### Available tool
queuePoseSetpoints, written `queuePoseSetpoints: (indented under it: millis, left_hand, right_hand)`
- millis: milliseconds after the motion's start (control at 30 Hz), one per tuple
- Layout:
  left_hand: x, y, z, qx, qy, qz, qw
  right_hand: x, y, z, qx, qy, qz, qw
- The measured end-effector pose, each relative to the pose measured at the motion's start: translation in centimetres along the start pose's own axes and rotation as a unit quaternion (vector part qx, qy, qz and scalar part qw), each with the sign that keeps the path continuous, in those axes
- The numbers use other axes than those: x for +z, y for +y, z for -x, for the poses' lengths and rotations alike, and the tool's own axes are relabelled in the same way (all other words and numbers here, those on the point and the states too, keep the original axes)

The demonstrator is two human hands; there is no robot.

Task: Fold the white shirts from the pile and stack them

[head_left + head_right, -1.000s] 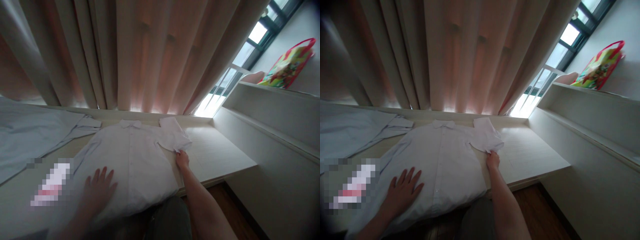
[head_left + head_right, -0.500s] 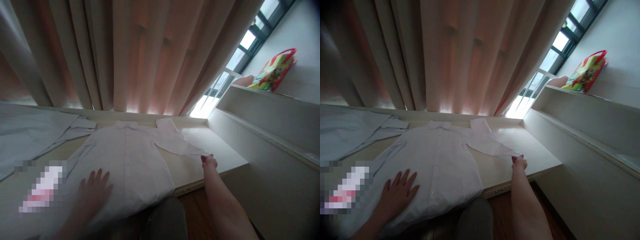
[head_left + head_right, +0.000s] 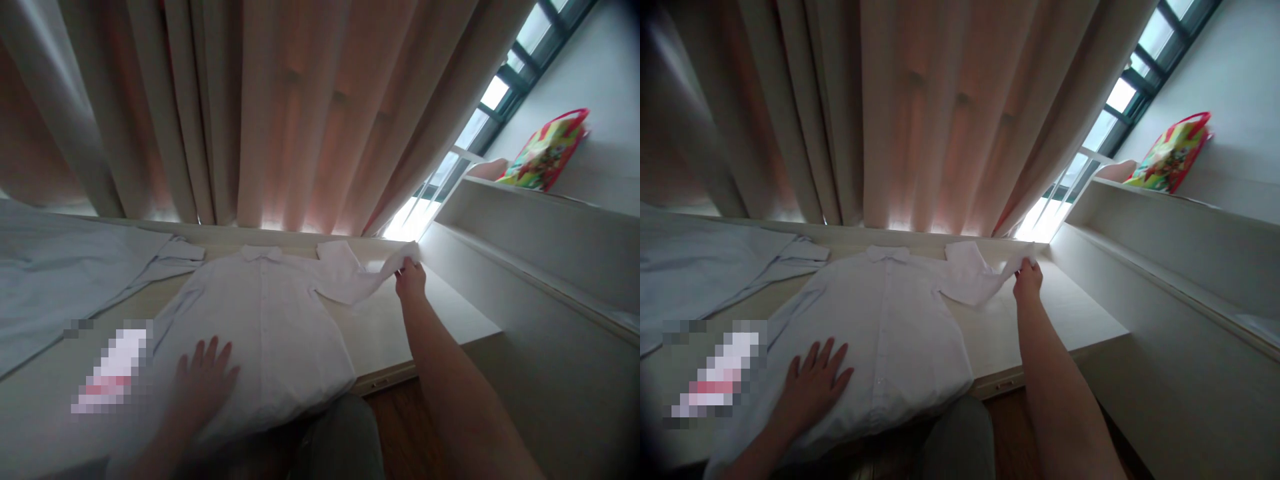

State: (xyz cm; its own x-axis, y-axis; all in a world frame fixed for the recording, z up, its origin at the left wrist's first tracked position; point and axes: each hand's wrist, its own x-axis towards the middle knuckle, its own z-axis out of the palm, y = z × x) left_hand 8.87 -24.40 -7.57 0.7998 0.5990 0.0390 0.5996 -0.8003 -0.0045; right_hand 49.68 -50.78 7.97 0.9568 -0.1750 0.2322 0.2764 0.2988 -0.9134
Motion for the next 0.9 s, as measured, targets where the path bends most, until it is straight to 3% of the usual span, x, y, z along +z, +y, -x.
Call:
queuePoseSetpoints:
  millis: [100, 200, 267, 333, 467, 600, 700, 833, 900]
  left_hand:
    - [0.0, -0.1, 0.2, 0.003, 0.001, 0.008, 1.000]
    - [0.2, -0.5, 0.3, 0.013, 0.009, 0.024, 1.000]
    - [0.5, -0.7, 0.5, 0.019, 0.020, 0.032, 0.999]
    - [0.7, -0.8, 0.7, 0.024, 0.037, 0.037, 0.998]
    - [0.9, -1.0, 1.1, 0.023, 0.070, 0.042, 0.996]
    - [1.1, -1.3, 1.3, 0.031, 0.075, 0.058, 0.995]
    - [1.4, -1.6, 1.4, 0.043, 0.070, 0.075, 0.994]
    - [1.6, -1.8, 1.4, 0.059, 0.072, 0.106, 0.990]
    - [1.7, -1.9, 1.4, 0.049, 0.083, 0.128, 0.987]
  right_hand:
    - [7.2, -2.1, 3.3, -0.051, -0.132, -0.040, 0.989]
    - [13.4, -3.0, 8.8, -0.078, -0.254, -0.029, 0.964]
    - [16.3, -2.5, 13.4, -0.078, -0.339, -0.005, 0.937]
    - [17.8, -1.2, 18.5, -0.092, -0.420, 0.033, 0.902]
    - [16.7, 3.9, 28.6, -0.119, -0.584, 0.150, 0.789]
    - [12.9, 8.8, 35.1, -0.157, -0.706, 0.286, 0.629]
    - [11.1, 10.3, 36.9, -0.171, -0.710, 0.326, 0.600]
    - [10.4, 10.0, 37.1, -0.158, -0.718, 0.318, 0.599]
    - [10.2, 9.8, 36.6, -0.149, -0.712, 0.301, 0.617]
